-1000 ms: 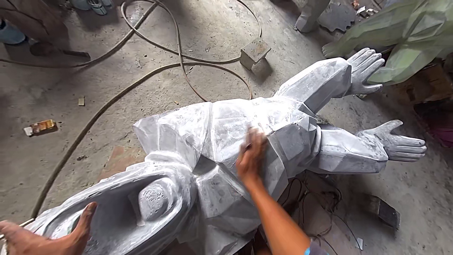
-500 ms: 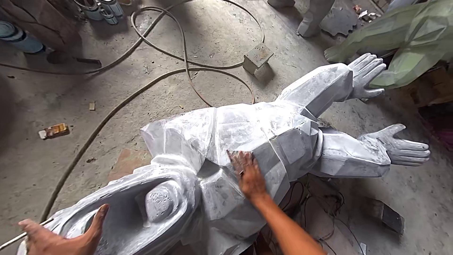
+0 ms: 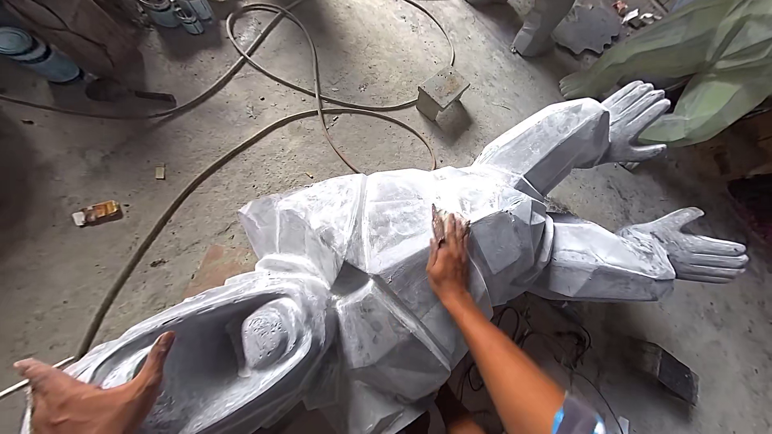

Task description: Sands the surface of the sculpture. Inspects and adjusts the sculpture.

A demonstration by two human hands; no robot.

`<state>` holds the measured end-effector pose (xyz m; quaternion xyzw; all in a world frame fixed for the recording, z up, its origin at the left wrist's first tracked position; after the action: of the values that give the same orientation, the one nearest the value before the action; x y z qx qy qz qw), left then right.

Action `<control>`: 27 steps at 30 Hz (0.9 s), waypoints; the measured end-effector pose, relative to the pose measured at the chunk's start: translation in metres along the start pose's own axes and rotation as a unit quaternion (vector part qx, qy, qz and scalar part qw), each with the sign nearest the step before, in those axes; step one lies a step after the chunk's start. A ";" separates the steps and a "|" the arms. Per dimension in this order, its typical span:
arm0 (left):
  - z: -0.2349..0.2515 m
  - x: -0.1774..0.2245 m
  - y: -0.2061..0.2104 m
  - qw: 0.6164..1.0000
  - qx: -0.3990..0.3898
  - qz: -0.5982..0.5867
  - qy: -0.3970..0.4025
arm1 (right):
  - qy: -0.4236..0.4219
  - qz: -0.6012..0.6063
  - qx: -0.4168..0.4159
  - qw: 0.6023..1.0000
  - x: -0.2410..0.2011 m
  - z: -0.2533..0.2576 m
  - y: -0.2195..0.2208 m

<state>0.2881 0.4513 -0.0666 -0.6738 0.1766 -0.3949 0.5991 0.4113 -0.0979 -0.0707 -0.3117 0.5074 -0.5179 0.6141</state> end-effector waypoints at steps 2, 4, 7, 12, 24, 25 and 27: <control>0.001 0.002 -0.001 1.000 0.002 0.000 0.000 | 0.004 0.018 -0.045 0.999 -0.014 -0.054 -0.011; 0.003 0.000 0.001 1.000 -0.001 0.007 -0.001 | 0.029 0.032 -0.122 0.992 -0.004 -0.130 -0.031; 0.001 -0.003 0.002 1.000 0.003 -0.010 -0.010 | 0.155 0.097 -0.145 0.972 0.052 -0.193 -0.087; -0.008 0.029 -0.024 0.987 0.101 -0.104 -0.069 | 0.239 0.210 0.026 0.948 0.129 -0.136 -0.136; -0.143 0.417 0.127 0.947 -0.003 -0.221 0.235 | -0.135 0.042 -0.036 0.989 0.108 -0.007 -0.012; -0.142 0.420 0.138 0.953 -0.002 -0.193 0.234 | -0.133 0.034 -0.032 0.990 0.098 0.008 -0.012; -0.139 0.418 0.142 0.961 0.002 -0.159 0.227 | -0.123 0.036 -0.035 0.991 0.078 0.037 -0.007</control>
<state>0.4798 0.0303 -0.0717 -0.5845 0.1984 -0.6279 0.4740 0.4397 -0.1796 -0.0767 -0.3759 0.4562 -0.4352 0.6791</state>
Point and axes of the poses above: each hand's wrist, its own z-axis towards the middle knuckle, its own y-axis out of the palm, x = y × z, the point moved 7 cm from there along z, towards the middle knuckle, and after that the axes turned 8 degrees about x, right-handed, at the moved point
